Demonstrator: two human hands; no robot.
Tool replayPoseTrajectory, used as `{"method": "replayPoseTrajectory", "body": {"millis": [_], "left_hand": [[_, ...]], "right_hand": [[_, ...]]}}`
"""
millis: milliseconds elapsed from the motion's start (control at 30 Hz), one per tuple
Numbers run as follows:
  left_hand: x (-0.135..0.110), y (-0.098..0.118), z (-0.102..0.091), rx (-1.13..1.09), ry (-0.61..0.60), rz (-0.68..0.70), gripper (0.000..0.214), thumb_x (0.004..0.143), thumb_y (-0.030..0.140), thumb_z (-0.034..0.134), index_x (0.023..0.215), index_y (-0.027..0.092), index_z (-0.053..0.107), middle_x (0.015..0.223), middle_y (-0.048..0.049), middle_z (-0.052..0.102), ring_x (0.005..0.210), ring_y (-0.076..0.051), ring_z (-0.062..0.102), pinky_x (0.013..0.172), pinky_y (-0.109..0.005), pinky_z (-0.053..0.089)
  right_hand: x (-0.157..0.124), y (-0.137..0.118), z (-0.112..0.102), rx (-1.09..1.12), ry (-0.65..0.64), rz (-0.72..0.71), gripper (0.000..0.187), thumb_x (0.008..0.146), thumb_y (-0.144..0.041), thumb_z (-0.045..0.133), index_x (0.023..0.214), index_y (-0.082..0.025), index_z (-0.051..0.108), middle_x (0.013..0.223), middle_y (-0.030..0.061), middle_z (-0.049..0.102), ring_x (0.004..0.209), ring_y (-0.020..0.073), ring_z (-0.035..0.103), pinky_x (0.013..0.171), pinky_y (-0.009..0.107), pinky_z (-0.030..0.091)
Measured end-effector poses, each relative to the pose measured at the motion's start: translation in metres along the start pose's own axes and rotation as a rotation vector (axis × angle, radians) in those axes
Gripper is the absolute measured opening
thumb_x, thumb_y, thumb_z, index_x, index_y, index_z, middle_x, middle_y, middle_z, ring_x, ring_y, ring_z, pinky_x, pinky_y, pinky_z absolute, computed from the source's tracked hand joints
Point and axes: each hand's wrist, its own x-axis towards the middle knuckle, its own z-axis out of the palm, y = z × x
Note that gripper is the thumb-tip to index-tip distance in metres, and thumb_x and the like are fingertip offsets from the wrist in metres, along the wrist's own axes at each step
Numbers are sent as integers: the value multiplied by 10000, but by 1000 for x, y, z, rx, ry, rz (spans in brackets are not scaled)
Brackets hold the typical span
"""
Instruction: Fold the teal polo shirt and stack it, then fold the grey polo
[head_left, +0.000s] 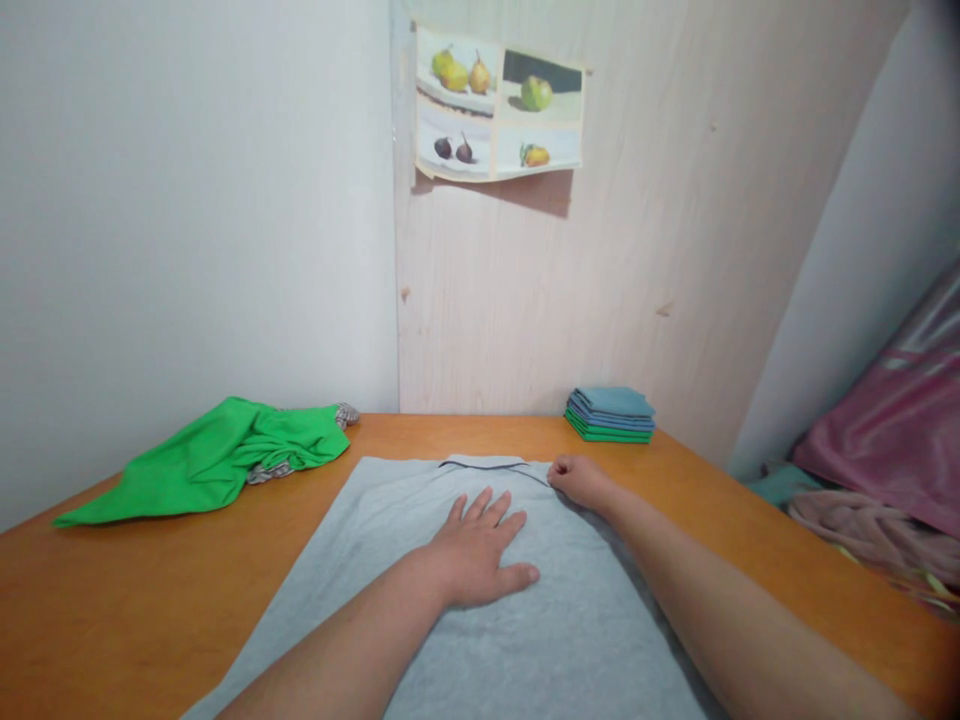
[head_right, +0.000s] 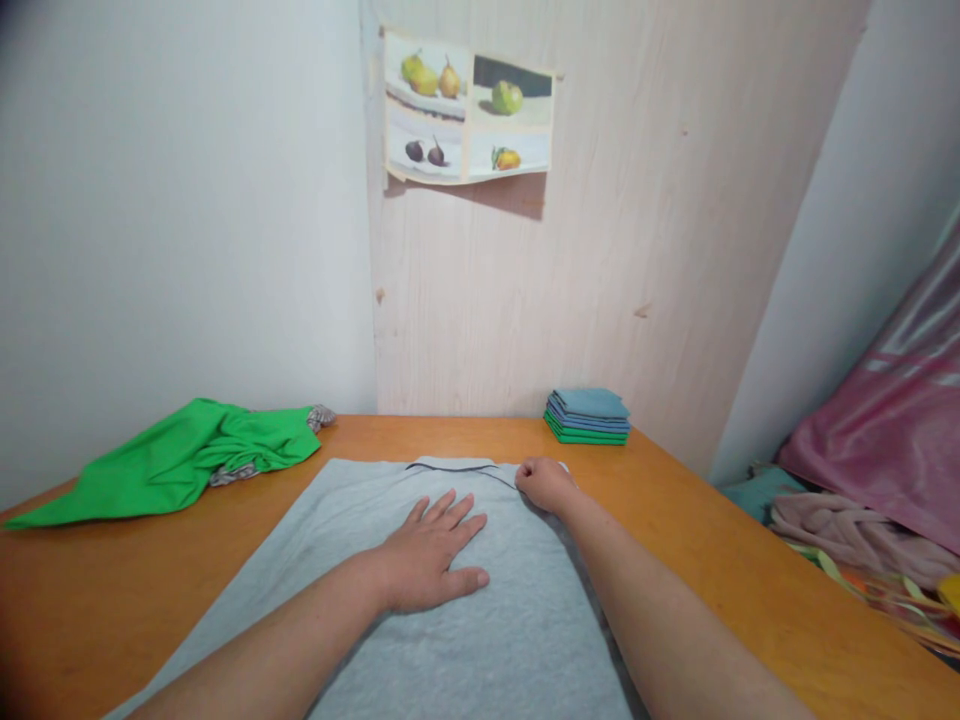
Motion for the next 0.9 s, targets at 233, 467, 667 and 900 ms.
{"method": "replayPoseTrajectory", "body": {"millis": [233, 467, 667, 900], "left_hand": [[-2, 2, -3, -23, -4, -4, 914, 855, 834, 273, 1582, 282, 226, 1660, -88, 36, 1519, -353, -36, 1184, -628, 12], [-3, 4, -4, -16, -9, -7, 906, 861, 824, 280, 1580, 275, 234, 1661, -84, 46, 1521, -348, -33, 1186, -621, 12], [-1, 1, -1, -10, -5, -5, 903, 862, 829, 279, 1581, 286, 229, 1663, -75, 46, 1522, -345, -37, 1187, -620, 10], [1, 1, -2, -11, 2, -7, 897, 864, 826, 279, 1577, 283, 247, 1661, -79, 50, 1522, -344, -24, 1187, -618, 14]], "right_hand": [[7, 5, 1, -49, 76, 50, 215, 914, -317, 516, 892, -188, 686, 877, 50, 723, 796, 155, 617, 654, 229, 373], [1, 3, 5, -128, 123, 70, 255, 904, -398, 543, 917, -191, 691, 968, 109, 719, 897, 226, 626, 724, 290, 384], [8, 24, -15, -90, 101, 89, 337, 946, -376, 466, 846, -158, 702, 885, 106, 708, 804, 197, 613, 647, 268, 367], [-5, 51, -40, 0, -29, 69, 277, 876, -304, 520, 697, -155, 669, 663, 48, 641, 622, 154, 562, 572, 255, 351]]}}
